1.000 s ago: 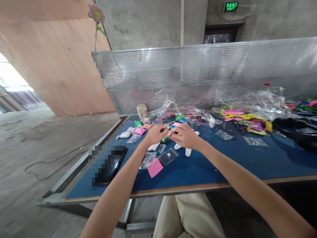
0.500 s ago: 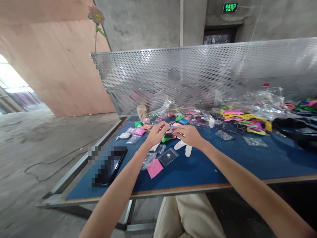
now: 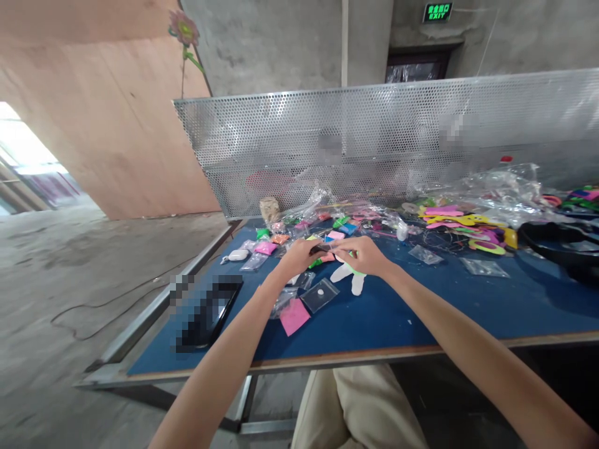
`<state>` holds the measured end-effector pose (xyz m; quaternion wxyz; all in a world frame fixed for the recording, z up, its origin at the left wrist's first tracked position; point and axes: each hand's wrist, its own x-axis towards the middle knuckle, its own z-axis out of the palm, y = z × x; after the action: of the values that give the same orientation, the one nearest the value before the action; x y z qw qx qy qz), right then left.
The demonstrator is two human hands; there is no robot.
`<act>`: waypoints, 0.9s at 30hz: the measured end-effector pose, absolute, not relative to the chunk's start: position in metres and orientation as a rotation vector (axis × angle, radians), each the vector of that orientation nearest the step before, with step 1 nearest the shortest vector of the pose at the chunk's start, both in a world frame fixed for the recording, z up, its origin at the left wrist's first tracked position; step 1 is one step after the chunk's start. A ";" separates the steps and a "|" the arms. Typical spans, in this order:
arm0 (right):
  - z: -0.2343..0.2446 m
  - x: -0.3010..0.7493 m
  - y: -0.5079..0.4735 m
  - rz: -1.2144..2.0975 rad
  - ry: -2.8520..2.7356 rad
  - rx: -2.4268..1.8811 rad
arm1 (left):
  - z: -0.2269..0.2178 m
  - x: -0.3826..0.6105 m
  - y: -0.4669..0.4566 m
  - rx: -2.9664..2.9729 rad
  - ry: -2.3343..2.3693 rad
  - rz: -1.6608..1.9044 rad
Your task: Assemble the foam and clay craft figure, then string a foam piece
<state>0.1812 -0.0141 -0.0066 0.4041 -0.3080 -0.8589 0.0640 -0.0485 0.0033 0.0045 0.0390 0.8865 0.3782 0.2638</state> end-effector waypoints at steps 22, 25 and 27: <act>-0.008 0.182 -0.005 0.161 -2.101 -0.710 | 0.001 -0.042 -0.004 2.866 1.200 0.797; -0.008 0.182 -0.006 0.136 -2.113 -0.733 | 0.003 -0.040 -0.009 2.789 1.084 0.833; -0.007 0.184 -0.006 0.077 -2.131 -0.725 | 0.006 -0.038 -0.014 2.699 1.052 0.857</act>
<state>0.1835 -0.0062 -0.0071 0.4301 -0.2906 -0.8541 0.0309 -0.0379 -0.0141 0.0064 0.0602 0.8917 0.3477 0.2833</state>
